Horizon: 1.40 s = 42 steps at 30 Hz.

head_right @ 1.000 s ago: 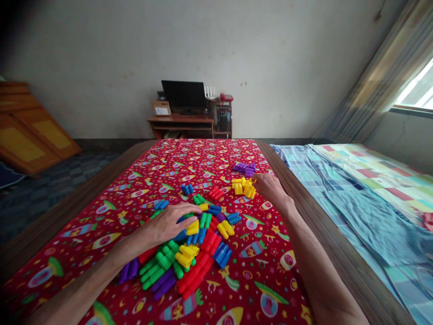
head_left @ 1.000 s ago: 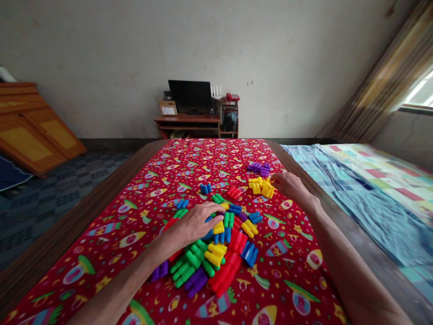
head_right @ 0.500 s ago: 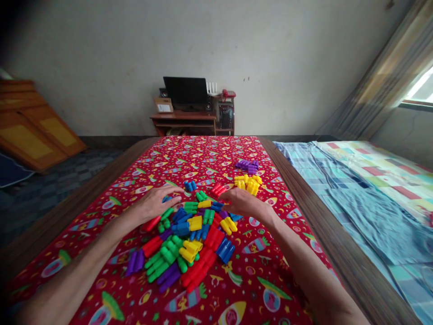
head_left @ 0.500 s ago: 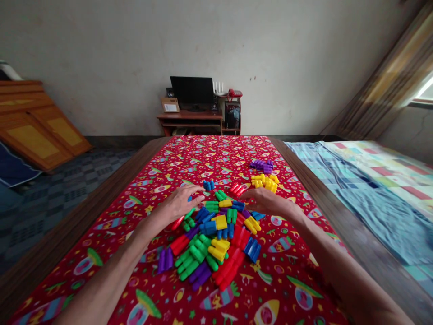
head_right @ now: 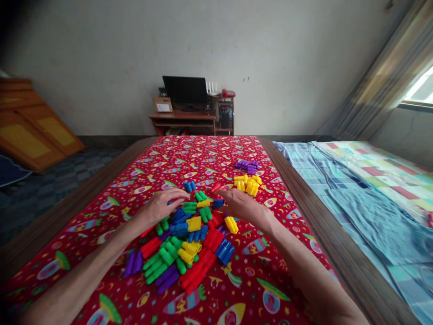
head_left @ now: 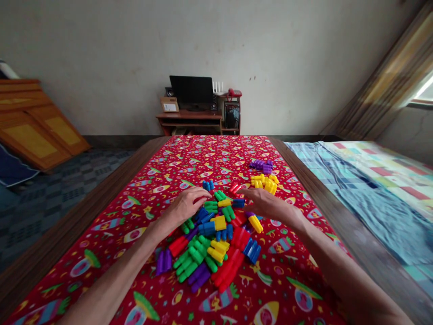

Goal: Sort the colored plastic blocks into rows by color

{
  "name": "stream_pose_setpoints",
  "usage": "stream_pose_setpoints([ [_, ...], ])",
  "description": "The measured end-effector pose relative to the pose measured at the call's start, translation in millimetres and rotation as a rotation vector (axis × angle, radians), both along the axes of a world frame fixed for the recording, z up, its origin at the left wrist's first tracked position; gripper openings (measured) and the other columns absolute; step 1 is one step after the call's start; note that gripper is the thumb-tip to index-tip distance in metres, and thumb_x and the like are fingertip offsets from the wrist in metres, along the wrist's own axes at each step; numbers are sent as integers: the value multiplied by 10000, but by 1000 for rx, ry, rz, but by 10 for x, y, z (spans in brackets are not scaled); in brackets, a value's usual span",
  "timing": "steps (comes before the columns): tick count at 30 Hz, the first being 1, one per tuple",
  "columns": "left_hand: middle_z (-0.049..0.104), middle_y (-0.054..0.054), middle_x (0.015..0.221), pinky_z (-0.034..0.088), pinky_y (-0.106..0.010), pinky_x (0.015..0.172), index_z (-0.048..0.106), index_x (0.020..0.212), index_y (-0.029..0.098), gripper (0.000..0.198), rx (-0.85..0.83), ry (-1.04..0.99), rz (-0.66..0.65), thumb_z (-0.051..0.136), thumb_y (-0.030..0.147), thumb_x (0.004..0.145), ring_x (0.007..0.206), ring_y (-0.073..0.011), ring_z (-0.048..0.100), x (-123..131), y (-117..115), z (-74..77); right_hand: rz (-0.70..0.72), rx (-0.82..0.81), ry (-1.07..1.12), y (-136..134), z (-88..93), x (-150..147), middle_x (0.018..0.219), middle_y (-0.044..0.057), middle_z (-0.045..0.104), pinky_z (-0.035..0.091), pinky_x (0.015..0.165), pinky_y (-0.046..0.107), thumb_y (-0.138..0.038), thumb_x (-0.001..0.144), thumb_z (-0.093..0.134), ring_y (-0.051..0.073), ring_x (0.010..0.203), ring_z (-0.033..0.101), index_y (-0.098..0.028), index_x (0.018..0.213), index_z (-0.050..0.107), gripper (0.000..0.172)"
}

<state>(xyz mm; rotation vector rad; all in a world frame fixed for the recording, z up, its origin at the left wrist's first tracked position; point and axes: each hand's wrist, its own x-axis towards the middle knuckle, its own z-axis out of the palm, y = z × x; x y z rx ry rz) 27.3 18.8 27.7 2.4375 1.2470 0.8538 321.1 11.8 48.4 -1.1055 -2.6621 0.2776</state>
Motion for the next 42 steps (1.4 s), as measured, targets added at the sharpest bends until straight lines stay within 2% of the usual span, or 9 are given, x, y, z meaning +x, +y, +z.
stream_pose_setpoints([
  [4, 751, -46, 1039, 508, -300, 931, 745, 1004, 230, 237, -116, 47, -194, 536, 284, 905, 1002, -196, 677, 295, -87, 31, -21, -69, -176, -70, 105, -20, 830, 56, 678, 389, 583, 248, -265, 850, 670, 172, 724, 617, -183, 1044, 657, 211],
  [7, 732, -62, 1124, 505, -326, 942, 716, 1105, 221, 268, -180, 150, -195, 565, 304, 899, 1052, -219, 667, 438, -104, -16, 31, -114, -203, -133, 126, -118, 759, 30, 667, 338, 544, 241, -237, 857, 646, 152, 675, 598, -188, 948, 686, 111],
  [11, 722, -70, 1096, 511, -317, 908, 694, 1139, 212, 286, -163, 218, -152, 612, 255, 869, 1033, -223, 663, 478, -113, -44, 76, -161, -108, -95, 137, -138, 759, 16, 675, 351, 545, 228, -155, 813, 651, 122, 635, 569, -179, 962, 699, 159],
  [16, 721, -82, 1062, 510, -335, 895, 701, 1088, 180, 281, -137, 230, -58, 666, 218, 812, 1003, -251, 666, 481, -135, -58, -89, -294, 173, 121, 210, 31, 786, 21, 706, 439, 583, 216, -132, 785, 625, 124, 664, 618, -164, 991, 712, 226],
  [22, 737, -35, 887, 531, -288, 773, 704, 909, 188, 151, -94, -5, 34, 631, 308, 854, 839, -203, 693, 423, -84, -74, -217, -497, 629, 329, 208, 219, 780, 29, 729, 540, 638, 263, -198, 760, 631, 157, 668, 674, -150, 967, 719, 230],
  [27, 752, -100, 968, 547, -312, 796, 720, 960, 160, 285, 22, -61, 68, 540, 376, 910, 884, -230, 706, 322, -22, -105, -248, -454, 710, 385, 138, 232, 797, 39, 734, 571, 653, 310, -291, 737, 668, 196, 695, 690, -163, 945, 741, 255],
  [31, 755, -99, 972, 555, -323, 802, 721, 1013, 167, 299, 36, -65, 67, 509, 358, 923, 880, -232, 712, 304, -27, -80, -236, -402, 694, 387, 96, 210, 794, 42, 739, 571, 666, 326, -279, 756, 626, 208, 709, 697, -169, 910, 731, 216],
  [37, 753, -81, 969, 555, -297, 777, 718, 996, 176, 255, 3, -65, 66, 547, 339, 899, 875, -214, 706, 303, -43, -43, -386, -16, 650, 498, 198, 404, 844, 47, 752, 543, 747, 337, -259, 747, 623, 216, 782, 691, -177, 901, 745, 213],
  [42, 751, -76, 944, 549, -304, 798, 720, 986, 179, 232, 22, -59, 65, 565, 320, 886, 865, -213, 707, 269, -19, -85, -551, 158, 647, 946, 339, 576, 860, 53, 763, 519, 813, 334, -217, 726, 615, 220, 835, 696, -169, 858, 757, 200],
])
